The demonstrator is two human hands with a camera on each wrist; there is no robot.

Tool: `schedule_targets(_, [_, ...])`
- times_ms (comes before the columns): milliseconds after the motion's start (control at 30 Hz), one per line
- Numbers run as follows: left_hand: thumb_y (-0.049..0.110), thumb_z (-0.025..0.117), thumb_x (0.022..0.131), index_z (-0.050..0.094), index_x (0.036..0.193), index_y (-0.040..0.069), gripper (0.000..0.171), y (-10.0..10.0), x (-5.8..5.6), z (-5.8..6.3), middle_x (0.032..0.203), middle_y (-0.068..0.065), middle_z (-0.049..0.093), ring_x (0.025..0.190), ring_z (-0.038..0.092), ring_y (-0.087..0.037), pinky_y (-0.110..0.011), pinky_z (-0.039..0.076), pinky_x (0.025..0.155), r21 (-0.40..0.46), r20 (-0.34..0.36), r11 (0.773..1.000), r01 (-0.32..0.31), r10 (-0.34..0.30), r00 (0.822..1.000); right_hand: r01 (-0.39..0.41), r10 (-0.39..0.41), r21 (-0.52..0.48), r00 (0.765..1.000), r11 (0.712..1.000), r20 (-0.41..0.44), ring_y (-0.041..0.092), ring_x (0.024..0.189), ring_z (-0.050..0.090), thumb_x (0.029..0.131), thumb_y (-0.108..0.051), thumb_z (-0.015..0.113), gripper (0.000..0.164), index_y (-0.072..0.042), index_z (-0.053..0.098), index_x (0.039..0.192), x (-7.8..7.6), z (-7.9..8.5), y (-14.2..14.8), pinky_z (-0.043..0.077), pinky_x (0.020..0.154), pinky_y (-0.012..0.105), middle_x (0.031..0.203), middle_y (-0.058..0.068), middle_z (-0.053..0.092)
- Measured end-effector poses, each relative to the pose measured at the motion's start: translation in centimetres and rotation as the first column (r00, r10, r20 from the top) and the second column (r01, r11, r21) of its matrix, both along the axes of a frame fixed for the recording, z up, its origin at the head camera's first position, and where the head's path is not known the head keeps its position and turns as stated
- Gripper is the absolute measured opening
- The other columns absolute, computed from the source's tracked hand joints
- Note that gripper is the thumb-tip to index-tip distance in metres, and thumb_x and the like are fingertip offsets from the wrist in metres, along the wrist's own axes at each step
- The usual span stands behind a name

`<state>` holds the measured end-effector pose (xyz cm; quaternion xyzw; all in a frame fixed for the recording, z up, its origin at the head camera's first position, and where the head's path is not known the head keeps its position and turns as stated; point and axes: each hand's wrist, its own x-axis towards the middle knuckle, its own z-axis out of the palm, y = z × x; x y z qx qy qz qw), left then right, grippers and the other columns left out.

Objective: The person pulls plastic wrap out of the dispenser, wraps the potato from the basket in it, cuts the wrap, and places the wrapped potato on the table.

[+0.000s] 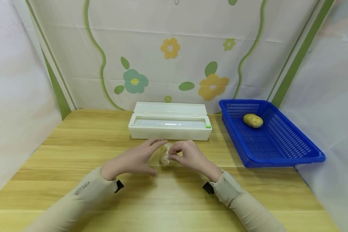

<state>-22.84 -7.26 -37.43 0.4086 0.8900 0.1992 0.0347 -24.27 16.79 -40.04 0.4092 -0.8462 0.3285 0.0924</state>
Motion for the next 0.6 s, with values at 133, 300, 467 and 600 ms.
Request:
schedule_targets(133, [0.036, 0.089, 0.073, 0.036, 0.151, 0.008, 0.099, 0.8, -0.8, -0.8, 0.147, -0.010, 0.039, 0.126, 0.047, -0.025, -0.040, 0.047, 0.094, 0.027, 0.016, 1.000, -0.012, 0.011, 1.000, -0.003, 0.003, -0.024, 1.000, 1.000, 0.022, 0.008, 0.081, 0.067, 0.083, -0.011, 0.080, 0.008, -0.013, 0.076, 0.090, -0.1, -0.2, 0.1, 0.057, 0.073, 0.037, 0.087, -0.007, 0.071])
schedule_targets(300, [0.034, 0.082, 0.082, 0.062, 0.132, 0.011, 0.058, 1.2, -1.7, -1.6, 0.134, -0.004, 0.055, 0.120, 0.053, -0.021, -0.039, 0.046, 0.096, 0.093, 0.023, 0.995, -0.018, 0.016, 1.000, 0.001, 0.000, -0.056, 1.000, 0.998, 0.027, 0.010, 0.082, 0.067, 0.081, -0.010, 0.082, 0.012, -0.014, 0.071, 0.082, -0.2, -0.5, 0.0, 0.057, 0.072, 0.036, 0.088, -0.004, 0.071])
schedule_targets(467, [0.030, 0.075, 0.090, 0.074, 0.110, 0.012, 0.026, 1.4, -2.4, -2.1, 0.119, -0.002, 0.065, 0.108, 0.061, -0.018, -0.034, 0.049, 0.091, 0.168, -0.045, 0.986, 0.020, -0.013, 0.999, 0.043, -0.041, -0.086, 0.999, 0.995, 0.022, 0.010, 0.084, 0.068, 0.078, -0.009, 0.085, 0.028, -0.014, 0.057, 0.074, -0.2, -0.6, 0.1, 0.056, 0.073, 0.030, 0.090, -0.003, 0.071])
schedule_targets(600, [0.024, 0.076, 0.089, 0.075, 0.101, 0.011, 0.018, 1.6, -2.8, -2.3, 0.108, 0.000, 0.067, 0.097, 0.064, -0.018, -0.033, 0.052, 0.083, 0.236, -0.036, 0.971, 0.028, -0.020, 0.999, 0.019, -0.022, -0.085, 0.999, 0.996, -0.027, 0.012, 0.087, 0.068, 0.076, -0.006, 0.085, 0.035, -0.012, 0.051, 0.074, -0.4, -0.5, 0.4, 0.055, 0.076, 0.029, 0.093, -0.001, 0.072])
